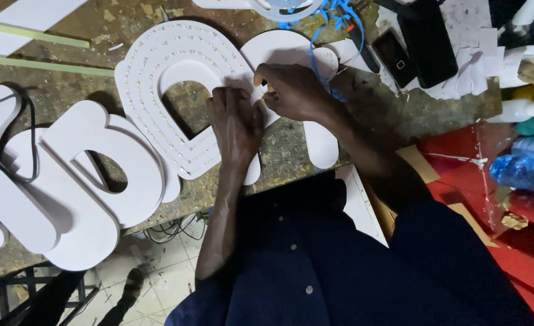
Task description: Attaching flexible LED light strips to the surface of large cutout letters for sign making by peeling adhesive backing and pressing them into place.
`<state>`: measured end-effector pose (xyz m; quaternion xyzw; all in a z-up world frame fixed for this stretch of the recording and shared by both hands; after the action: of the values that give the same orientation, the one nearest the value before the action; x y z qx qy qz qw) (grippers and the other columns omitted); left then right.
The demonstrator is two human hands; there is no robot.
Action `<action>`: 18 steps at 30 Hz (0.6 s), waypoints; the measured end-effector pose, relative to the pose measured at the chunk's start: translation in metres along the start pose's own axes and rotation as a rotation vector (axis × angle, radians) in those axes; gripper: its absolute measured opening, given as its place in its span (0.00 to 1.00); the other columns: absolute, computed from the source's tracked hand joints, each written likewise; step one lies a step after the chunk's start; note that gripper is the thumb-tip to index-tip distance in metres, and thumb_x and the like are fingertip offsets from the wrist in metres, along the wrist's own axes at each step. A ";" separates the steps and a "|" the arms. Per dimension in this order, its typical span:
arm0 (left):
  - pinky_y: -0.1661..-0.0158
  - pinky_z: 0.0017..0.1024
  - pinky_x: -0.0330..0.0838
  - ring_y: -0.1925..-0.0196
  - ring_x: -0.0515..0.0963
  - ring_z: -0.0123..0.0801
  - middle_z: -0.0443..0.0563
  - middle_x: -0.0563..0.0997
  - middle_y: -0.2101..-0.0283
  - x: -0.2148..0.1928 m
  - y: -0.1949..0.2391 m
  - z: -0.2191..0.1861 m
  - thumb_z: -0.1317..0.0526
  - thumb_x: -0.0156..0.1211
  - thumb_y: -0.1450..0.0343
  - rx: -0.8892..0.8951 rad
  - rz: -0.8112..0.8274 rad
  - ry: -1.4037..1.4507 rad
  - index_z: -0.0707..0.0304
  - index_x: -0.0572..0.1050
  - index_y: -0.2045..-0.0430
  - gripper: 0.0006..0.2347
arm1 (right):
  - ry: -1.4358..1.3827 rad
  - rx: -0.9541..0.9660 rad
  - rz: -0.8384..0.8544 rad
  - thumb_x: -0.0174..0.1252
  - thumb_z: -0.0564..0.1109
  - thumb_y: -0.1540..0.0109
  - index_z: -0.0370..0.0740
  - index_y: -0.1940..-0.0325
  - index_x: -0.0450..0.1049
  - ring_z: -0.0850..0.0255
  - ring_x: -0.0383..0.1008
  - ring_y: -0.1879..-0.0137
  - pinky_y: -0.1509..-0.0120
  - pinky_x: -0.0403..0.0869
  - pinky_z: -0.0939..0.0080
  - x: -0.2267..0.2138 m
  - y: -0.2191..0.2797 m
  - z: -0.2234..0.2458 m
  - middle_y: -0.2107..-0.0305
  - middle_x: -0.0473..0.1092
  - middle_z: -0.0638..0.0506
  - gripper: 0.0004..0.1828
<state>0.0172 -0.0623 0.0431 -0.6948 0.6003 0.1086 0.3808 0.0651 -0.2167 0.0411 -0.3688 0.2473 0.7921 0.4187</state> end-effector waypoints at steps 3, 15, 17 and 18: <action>0.56 0.49 0.71 0.59 0.77 0.58 0.51 0.71 0.59 0.009 0.001 0.000 0.54 0.72 0.30 0.050 0.018 -0.009 0.56 0.77 0.65 0.11 | 0.025 0.021 0.033 0.70 0.42 0.32 0.44 0.37 0.72 0.34 0.85 0.54 0.51 0.79 0.28 -0.005 0.003 0.000 0.63 0.80 0.43 0.20; 0.58 0.48 0.71 0.57 0.77 0.56 0.55 0.73 0.55 -0.017 0.006 -0.013 0.61 0.70 0.24 0.221 0.147 -0.005 0.59 0.82 0.61 0.05 | -0.177 0.095 0.171 0.65 0.38 0.28 0.48 0.51 0.78 0.36 0.86 0.59 0.51 0.77 0.35 -0.015 0.026 -0.013 0.68 0.82 0.44 0.05; 0.57 0.47 0.71 0.55 0.77 0.55 0.53 0.74 0.54 -0.021 0.006 -0.017 0.61 0.69 0.25 0.226 0.169 -0.022 0.58 0.84 0.61 0.03 | -0.200 0.083 0.159 0.64 0.37 0.28 0.46 0.52 0.78 0.34 0.85 0.58 0.51 0.77 0.33 -0.014 0.026 -0.009 0.68 0.81 0.42 0.05; 0.57 0.46 0.71 0.53 0.77 0.53 0.51 0.74 0.52 -0.020 0.007 -0.019 0.62 0.69 0.25 0.234 0.189 -0.033 0.56 0.86 0.60 0.04 | -0.218 0.074 0.145 0.64 0.36 0.28 0.45 0.52 0.78 0.32 0.85 0.58 0.50 0.77 0.32 -0.015 0.027 -0.008 0.68 0.80 0.40 0.05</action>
<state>-0.0002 -0.0596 0.0658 -0.5844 0.6653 0.0846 0.4569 0.0504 -0.2437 0.0501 -0.2461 0.2554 0.8460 0.3981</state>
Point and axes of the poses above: each hand's wrist, its own y-axis away from the middle knuckle, its own x-axis out of the palm, z = x × y, the point moved 9 cm from there along -y, towards the middle knuckle
